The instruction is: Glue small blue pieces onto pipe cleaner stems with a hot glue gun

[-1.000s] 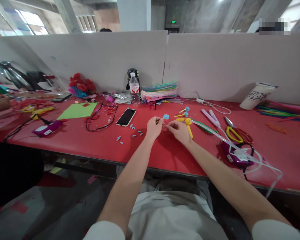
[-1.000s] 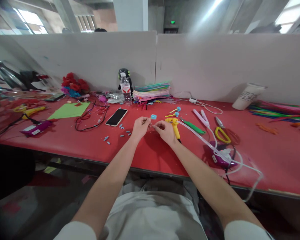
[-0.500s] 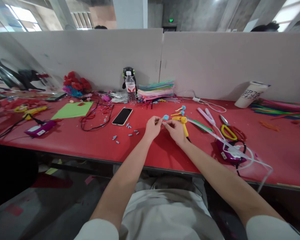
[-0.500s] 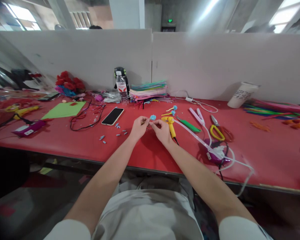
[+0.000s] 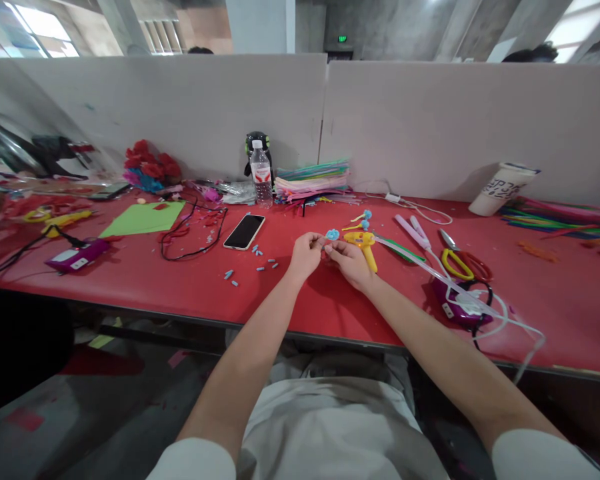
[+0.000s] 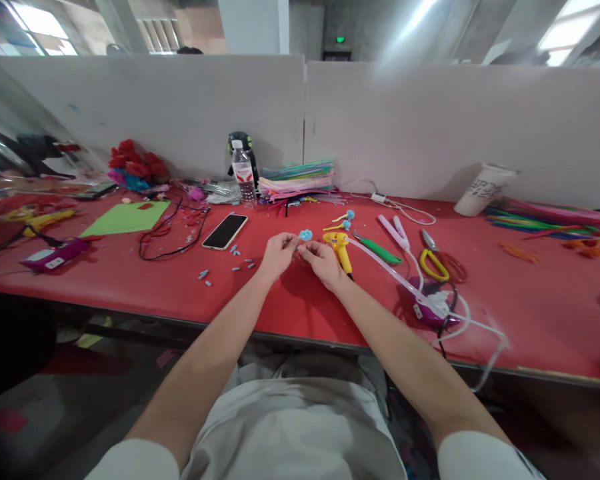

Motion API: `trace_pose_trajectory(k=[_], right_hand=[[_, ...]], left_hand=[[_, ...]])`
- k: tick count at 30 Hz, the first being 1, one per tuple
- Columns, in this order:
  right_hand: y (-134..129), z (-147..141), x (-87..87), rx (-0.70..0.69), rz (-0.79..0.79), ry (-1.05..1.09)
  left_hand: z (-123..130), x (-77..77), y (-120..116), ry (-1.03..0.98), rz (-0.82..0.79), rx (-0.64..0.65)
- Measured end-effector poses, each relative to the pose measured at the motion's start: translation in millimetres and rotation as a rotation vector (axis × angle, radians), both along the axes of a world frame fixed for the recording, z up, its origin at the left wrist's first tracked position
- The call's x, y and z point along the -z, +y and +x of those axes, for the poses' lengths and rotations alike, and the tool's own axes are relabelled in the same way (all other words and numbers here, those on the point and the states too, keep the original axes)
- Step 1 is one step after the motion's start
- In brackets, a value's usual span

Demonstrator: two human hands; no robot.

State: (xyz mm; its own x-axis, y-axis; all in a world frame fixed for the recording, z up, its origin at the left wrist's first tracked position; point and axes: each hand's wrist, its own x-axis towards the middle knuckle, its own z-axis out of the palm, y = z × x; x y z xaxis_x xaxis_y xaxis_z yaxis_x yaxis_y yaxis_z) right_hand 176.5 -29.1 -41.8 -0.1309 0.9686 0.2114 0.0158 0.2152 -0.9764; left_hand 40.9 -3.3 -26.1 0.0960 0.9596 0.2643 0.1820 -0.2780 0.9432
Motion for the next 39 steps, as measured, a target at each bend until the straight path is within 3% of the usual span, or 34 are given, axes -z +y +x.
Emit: trace_pose_trajectory(k=[6, 14, 24, 39], right_hand=[[-6, 1, -11.5, 0.118, 0.093, -0.114], [-17, 10, -25.3, 0.293, 0.341, -0.283], [-2, 15, -15.8, 0.306, 0.373, -0.419], [-5, 14, -20.8, 0.352, 0.392, -0.459]], left_hand=[[-4, -1.3, -2, 0.005, 0.018, -0.063], [-10, -11.4, -10, 0.224, 0.169, -0.17], [-9, -10.8, -10, 0.19, 0.136, -0.125], [-10, -9.7, -10, 0.202, 0.181, -0.076]])
